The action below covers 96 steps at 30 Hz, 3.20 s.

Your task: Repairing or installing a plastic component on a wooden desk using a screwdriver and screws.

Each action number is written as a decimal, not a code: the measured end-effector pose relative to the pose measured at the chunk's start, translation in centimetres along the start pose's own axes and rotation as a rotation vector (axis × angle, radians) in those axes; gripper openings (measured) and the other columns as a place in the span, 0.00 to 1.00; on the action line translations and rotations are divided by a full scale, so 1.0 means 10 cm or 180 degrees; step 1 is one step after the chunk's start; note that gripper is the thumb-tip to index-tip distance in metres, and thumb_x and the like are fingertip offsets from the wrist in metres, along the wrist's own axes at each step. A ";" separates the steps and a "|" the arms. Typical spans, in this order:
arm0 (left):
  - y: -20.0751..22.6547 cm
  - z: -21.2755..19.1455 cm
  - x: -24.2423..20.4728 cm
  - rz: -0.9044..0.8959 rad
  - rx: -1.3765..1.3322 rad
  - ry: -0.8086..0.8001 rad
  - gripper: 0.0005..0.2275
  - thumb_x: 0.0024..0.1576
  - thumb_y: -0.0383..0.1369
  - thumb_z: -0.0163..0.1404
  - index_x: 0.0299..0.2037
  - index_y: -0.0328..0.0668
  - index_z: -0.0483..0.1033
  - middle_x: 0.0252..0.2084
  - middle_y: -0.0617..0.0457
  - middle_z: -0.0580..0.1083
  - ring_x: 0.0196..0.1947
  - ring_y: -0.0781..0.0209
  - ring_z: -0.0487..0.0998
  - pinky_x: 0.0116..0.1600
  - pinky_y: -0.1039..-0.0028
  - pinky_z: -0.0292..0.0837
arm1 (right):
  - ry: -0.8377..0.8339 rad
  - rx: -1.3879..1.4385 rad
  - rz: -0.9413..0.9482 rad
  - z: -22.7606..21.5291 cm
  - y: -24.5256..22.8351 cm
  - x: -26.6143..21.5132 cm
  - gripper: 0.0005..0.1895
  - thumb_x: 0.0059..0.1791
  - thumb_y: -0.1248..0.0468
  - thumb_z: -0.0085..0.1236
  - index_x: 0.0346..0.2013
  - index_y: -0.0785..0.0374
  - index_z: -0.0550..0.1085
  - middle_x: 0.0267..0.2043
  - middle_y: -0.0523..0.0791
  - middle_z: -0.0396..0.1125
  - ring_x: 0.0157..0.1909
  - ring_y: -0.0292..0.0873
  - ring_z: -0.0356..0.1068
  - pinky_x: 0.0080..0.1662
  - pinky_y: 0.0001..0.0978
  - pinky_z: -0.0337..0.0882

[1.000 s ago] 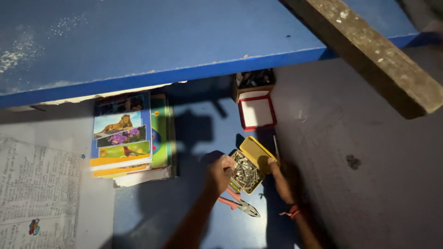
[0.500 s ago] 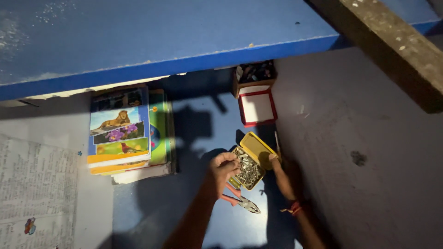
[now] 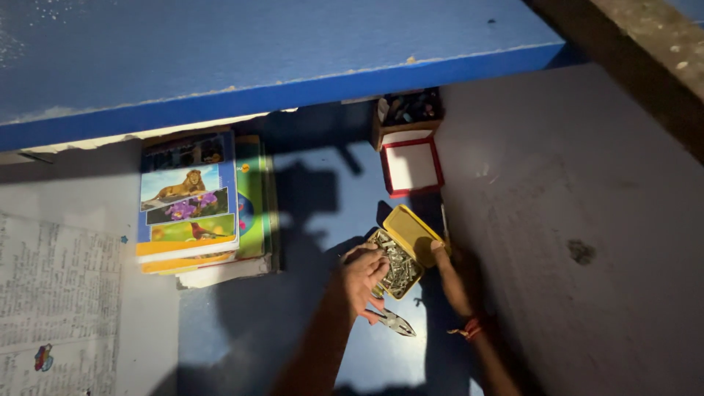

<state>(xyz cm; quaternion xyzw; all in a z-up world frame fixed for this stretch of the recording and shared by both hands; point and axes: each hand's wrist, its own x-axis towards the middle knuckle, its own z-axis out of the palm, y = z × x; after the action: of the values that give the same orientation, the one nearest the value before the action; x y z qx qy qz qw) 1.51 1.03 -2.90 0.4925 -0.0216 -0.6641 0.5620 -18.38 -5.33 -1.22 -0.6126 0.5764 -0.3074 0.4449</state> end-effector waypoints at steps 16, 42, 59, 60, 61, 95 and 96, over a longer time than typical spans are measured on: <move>0.19 -0.15 -0.21 -0.0229 0.0586 -0.0826 0.16 0.63 0.31 0.47 0.59 0.33 0.70 0.36 0.54 0.70 0.35 0.64 0.70 0.45 0.74 0.74 | -0.0033 -0.0200 0.0121 0.00 -0.05 -0.01 0.25 0.54 0.48 0.47 0.49 0.65 0.80 0.42 0.49 0.79 0.44 0.43 0.78 0.50 0.36 0.73; -0.12 0.10 -0.05 0.1778 0.4651 -0.0040 0.16 0.53 0.20 0.45 0.49 0.40 0.80 0.54 0.41 0.73 0.44 0.42 0.80 0.51 0.55 0.76 | -0.0080 0.0088 0.0153 0.03 0.10 -0.01 0.24 0.54 0.49 0.47 0.46 0.65 0.81 0.38 0.45 0.78 0.41 0.39 0.75 0.46 0.34 0.72; 0.04 -0.35 -0.14 0.2425 0.4314 0.0699 0.12 0.53 0.23 0.51 0.45 0.46 0.80 0.45 0.47 0.75 0.44 0.44 0.79 0.48 0.60 0.75 | 0.1168 -0.0523 -0.0990 -0.06 0.06 -0.18 0.13 0.54 0.58 0.60 0.45 0.66 0.78 0.44 0.49 0.75 0.46 0.44 0.75 0.50 0.35 0.72; 0.10 -0.37 -0.20 0.2722 0.4319 0.0650 0.11 0.52 0.22 0.52 0.43 0.43 0.81 0.42 0.45 0.76 0.42 0.44 0.79 0.46 0.61 0.75 | 0.1067 -0.0246 -0.0837 -0.07 0.08 -0.19 0.11 0.55 0.60 0.59 0.45 0.66 0.77 0.43 0.47 0.76 0.45 0.41 0.75 0.50 0.33 0.73; 0.17 -0.34 -0.32 0.2742 0.4323 0.0660 0.11 0.52 0.22 0.52 0.43 0.43 0.81 0.42 0.45 0.76 0.42 0.44 0.79 0.46 0.61 0.75 | 0.1070 -0.0233 -0.0854 -0.08 0.13 -0.27 0.11 0.55 0.60 0.59 0.45 0.66 0.77 0.43 0.47 0.76 0.45 0.41 0.75 0.50 0.33 0.73; -0.35 0.46 -0.37 0.0787 0.6331 0.0918 0.11 0.56 0.33 0.52 0.46 0.43 0.82 0.58 0.45 0.72 0.63 0.35 0.66 0.65 0.23 0.44 | 0.0251 0.0267 0.1107 -0.35 0.60 -1.22 0.14 0.47 0.63 0.56 0.47 0.57 0.78 0.35 0.43 0.74 0.35 0.40 0.68 0.40 0.35 0.68; -0.36 0.49 -0.40 0.0844 0.6283 0.1012 0.11 0.57 0.33 0.52 0.46 0.42 0.82 0.60 0.45 0.71 0.64 0.34 0.64 0.64 0.21 0.43 | 0.0359 0.0256 0.0887 -0.35 0.61 -1.22 0.15 0.46 0.64 0.57 0.47 0.57 0.77 0.36 0.41 0.74 0.39 0.37 0.71 0.44 0.32 0.70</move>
<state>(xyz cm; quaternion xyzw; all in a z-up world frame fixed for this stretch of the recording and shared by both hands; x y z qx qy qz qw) -4.87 2.83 0.02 0.8141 -0.5412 -0.2081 -0.0314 -25.91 6.35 -3.61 -0.4901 0.6671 -0.2995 0.4744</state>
